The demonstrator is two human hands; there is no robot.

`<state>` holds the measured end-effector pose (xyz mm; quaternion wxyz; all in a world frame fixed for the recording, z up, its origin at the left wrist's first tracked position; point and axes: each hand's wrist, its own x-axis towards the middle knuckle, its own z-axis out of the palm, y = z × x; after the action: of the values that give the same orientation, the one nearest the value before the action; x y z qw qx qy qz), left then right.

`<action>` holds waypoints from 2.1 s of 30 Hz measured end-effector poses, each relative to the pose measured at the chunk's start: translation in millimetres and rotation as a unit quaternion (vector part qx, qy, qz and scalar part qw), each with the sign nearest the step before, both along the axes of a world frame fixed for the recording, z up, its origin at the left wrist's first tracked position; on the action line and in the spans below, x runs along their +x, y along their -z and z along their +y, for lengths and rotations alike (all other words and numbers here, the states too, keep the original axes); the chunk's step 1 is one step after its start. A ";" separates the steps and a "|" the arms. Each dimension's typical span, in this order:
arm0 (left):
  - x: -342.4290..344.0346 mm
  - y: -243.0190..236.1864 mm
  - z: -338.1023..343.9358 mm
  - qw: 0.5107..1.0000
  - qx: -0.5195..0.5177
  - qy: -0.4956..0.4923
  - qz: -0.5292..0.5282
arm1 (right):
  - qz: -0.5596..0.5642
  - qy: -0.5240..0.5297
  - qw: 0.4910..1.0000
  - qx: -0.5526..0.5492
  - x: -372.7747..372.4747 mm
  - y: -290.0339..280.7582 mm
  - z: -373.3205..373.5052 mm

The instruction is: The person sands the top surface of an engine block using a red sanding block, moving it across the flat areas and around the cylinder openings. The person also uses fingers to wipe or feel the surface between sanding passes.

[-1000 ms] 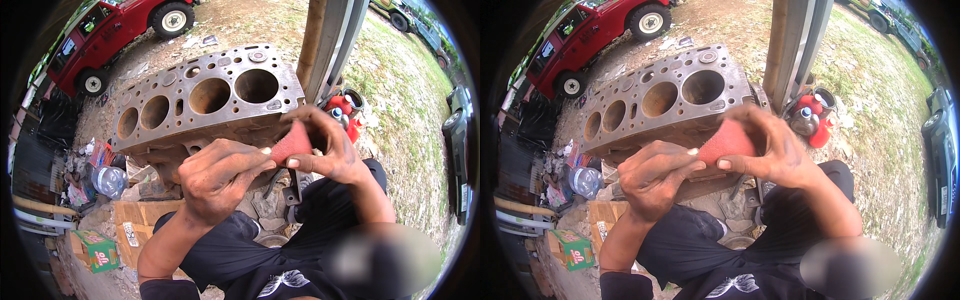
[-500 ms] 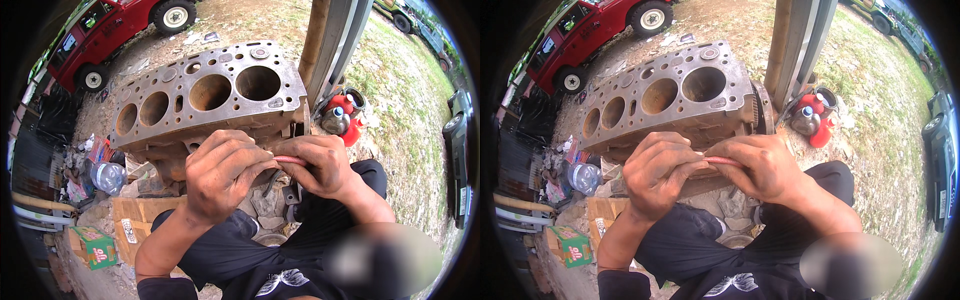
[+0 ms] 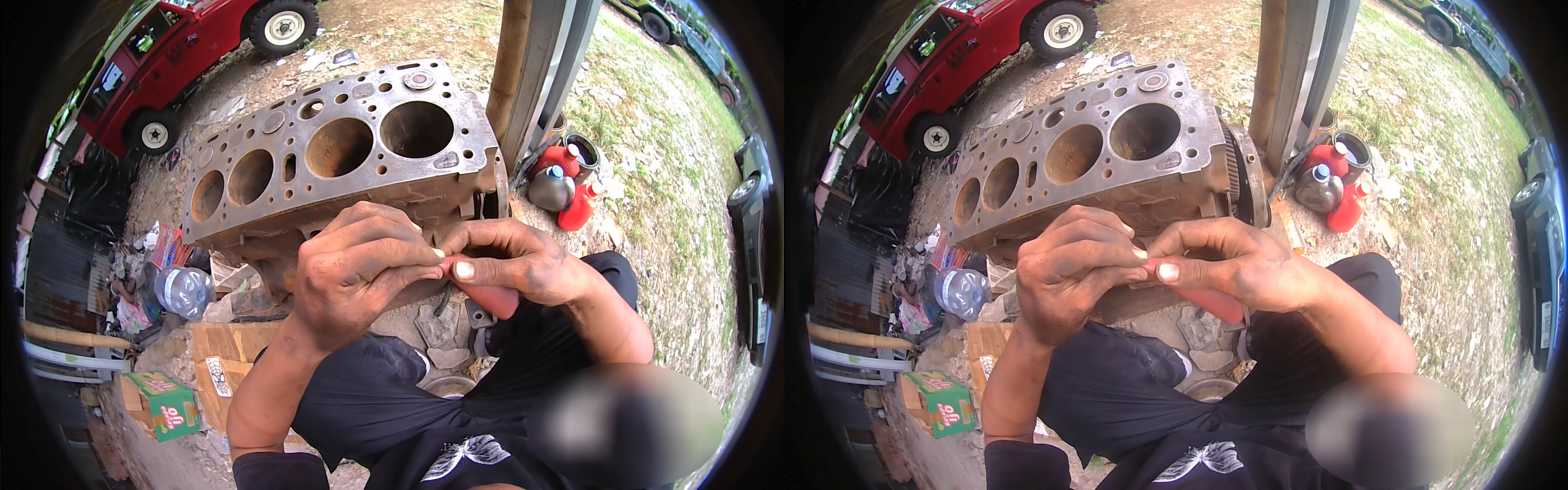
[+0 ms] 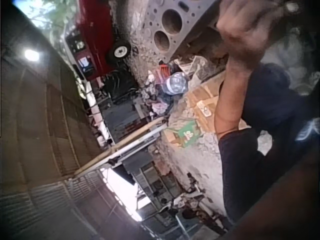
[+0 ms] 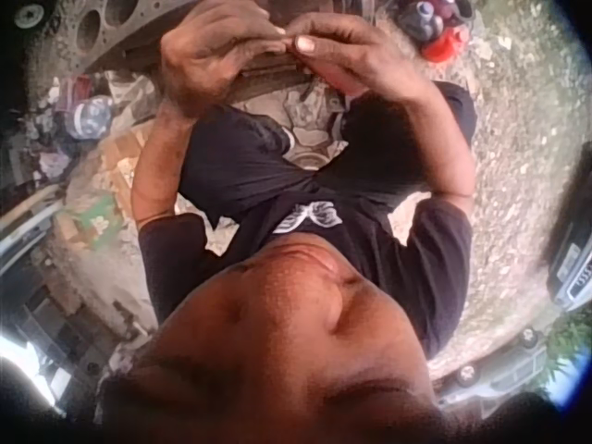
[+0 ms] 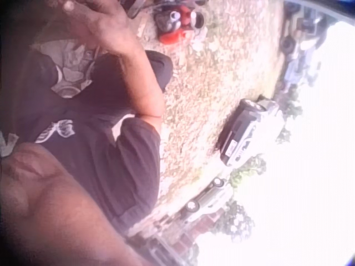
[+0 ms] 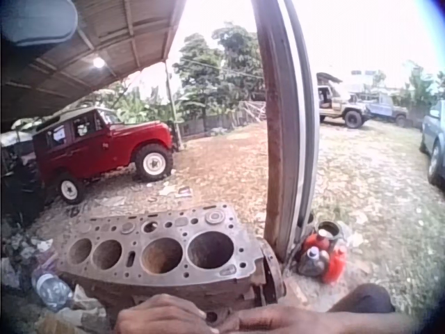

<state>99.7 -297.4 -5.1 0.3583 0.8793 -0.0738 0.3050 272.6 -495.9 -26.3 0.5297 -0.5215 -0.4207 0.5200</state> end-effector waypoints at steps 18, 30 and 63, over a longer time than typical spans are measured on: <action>-2.0 8.1 -0.2 0.978 -0.189 -0.032 0.083 | -0.195 0.179 0.959 0.100 -10.1 1.5 4.5; 13.9 23.1 -0.5 0.995 -0.062 -0.073 -0.032 | -0.507 0.220 0.817 0.164 25.9 -28.3 -2.2; 15.9 34.6 37.2 0.981 0.126 -0.113 -0.089 | -0.699 0.017 0.701 0.142 65.4 -64.7 53.6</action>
<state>115.7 -260.2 -39.7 0.1995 0.8895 -0.0432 0.4088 338.0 -442.3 38.5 0.1596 -0.6611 -0.7299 -0.0690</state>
